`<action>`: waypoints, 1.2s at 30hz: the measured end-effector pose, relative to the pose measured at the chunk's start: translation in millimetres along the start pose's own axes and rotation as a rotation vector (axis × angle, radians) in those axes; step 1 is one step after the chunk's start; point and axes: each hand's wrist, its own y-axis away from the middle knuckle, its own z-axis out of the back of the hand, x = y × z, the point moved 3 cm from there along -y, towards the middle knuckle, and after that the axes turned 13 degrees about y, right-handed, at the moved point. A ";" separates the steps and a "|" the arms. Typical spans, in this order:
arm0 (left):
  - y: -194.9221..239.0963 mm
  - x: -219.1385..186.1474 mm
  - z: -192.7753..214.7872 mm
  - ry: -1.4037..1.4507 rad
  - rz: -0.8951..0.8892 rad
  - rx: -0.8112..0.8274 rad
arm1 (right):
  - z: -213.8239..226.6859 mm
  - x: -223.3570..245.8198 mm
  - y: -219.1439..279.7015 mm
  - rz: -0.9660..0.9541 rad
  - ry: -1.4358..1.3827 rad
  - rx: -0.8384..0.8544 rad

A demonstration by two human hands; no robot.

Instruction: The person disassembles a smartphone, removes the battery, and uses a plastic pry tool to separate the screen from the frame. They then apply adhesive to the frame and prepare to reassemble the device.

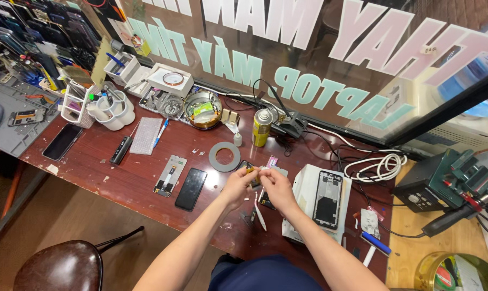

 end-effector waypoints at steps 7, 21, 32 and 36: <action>-15.9 48.1 75.1 -1.167 -0.150 -0.111 | 5.6 -26.8 17.9 -0.276 -0.045 0.082; -21.4 61.5 71.6 -1.414 -0.286 0.057 | 26.8 -32.5 64.3 -0.442 -0.017 -0.072; 26.6 -21.2 -103.4 -0.513 -0.051 0.219 | 75.3 30.7 68.7 -0.244 -0.271 -0.210; 48.2 -25.7 -131.5 -0.481 -0.088 0.223 | 92.8 37.5 82.1 -0.273 -0.332 -0.187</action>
